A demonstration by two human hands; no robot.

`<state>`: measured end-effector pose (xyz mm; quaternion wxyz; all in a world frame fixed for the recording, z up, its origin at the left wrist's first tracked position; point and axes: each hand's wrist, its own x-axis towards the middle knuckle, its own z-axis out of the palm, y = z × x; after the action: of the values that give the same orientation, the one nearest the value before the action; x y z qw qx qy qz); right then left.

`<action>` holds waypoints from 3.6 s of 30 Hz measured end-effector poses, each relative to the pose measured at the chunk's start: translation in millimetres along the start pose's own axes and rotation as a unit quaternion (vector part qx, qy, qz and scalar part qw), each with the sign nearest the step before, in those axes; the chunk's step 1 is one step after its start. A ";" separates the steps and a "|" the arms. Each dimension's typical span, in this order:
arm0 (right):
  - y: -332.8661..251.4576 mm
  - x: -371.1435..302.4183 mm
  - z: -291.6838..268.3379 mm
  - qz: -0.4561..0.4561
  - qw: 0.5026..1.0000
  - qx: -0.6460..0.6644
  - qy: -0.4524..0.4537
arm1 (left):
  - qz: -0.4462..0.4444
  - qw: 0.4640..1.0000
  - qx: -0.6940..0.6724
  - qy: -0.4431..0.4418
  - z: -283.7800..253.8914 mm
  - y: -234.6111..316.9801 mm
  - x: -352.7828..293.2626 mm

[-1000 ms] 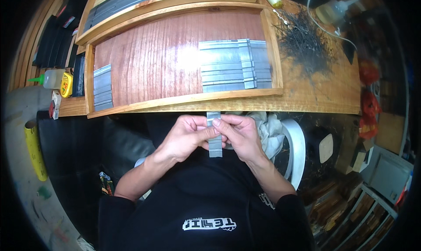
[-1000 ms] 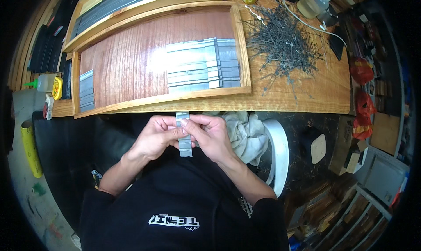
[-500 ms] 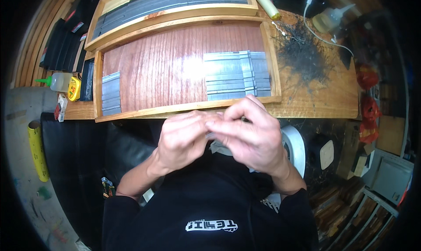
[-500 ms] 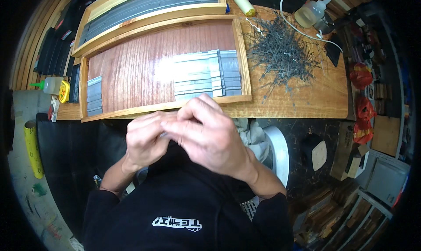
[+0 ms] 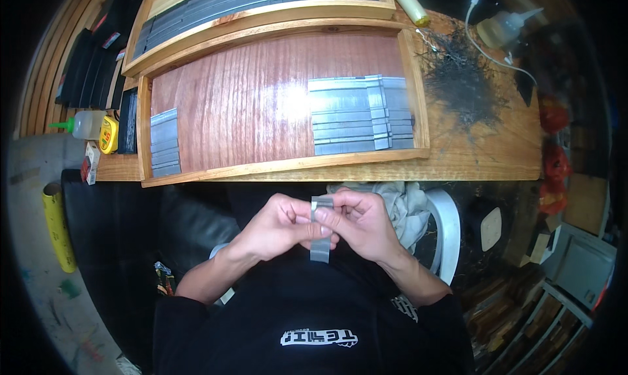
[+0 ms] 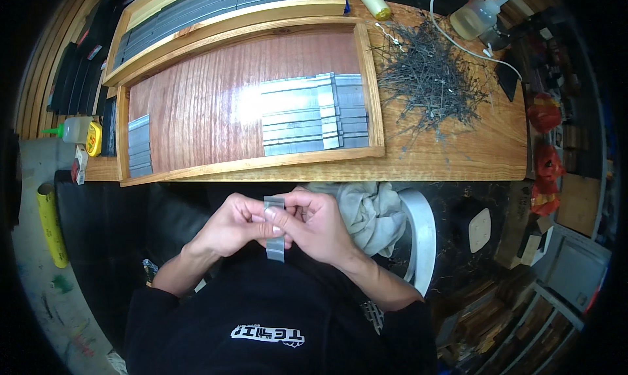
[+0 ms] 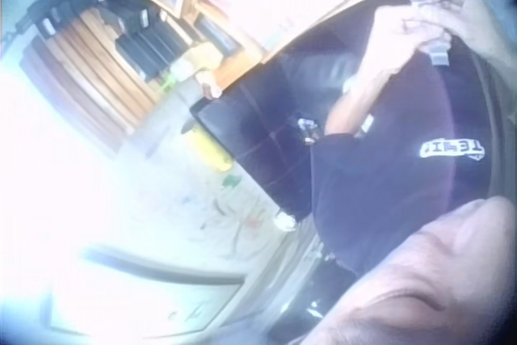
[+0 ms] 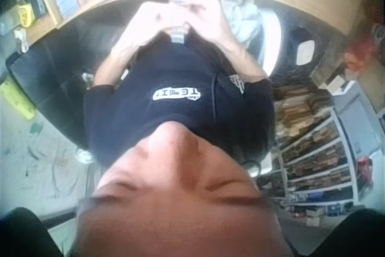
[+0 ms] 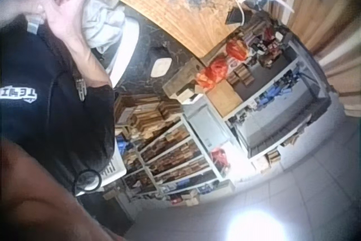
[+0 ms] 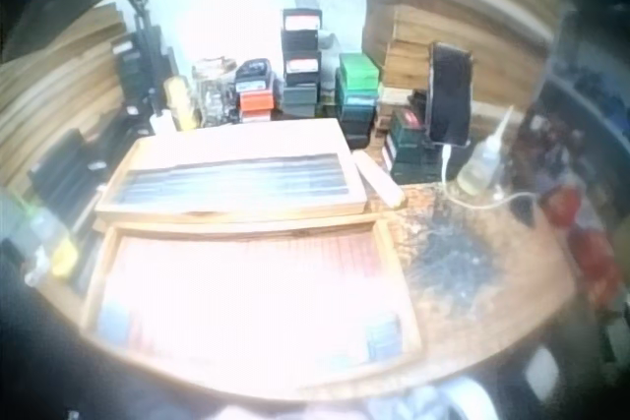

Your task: The person sits at a wooden workbench and repeatedly picks up small rectangular metal pieces from a tray. They hold each piece with both hands, inspect it, and place it back. The person occasionally picks up a thin metal pin and attempts to insert it into the piece before returning it to the tray.

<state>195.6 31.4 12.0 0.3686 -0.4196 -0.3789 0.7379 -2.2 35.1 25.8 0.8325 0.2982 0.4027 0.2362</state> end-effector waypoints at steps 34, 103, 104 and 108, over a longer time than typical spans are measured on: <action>22.9 -2.5 3.8 -0.212 0.951 -0.224 -0.010 | 0.264 0.901 0.327 0.107 -8.4 -39.1 -8.1; 16.7 -7.7 -2.7 -0.242 0.943 -0.227 0.022 | 0.256 0.919 0.293 0.060 -11.4 -29.4 -2.6; 14.5 -8.1 -2.1 -0.239 0.942 -0.236 0.023 | 0.255 0.918 0.297 0.065 -11.5 -30.3 -2.3; 11.9 -7.9 -1.0 -0.257 0.924 -0.284 0.019 | 0.253 0.913 0.311 0.075 -11.1 -32.0 -2.5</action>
<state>196.8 19.6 4.0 0.4180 -0.4086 -0.6603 0.4715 -7.7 14.2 -0.3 0.5775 0.6151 0.4281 0.3238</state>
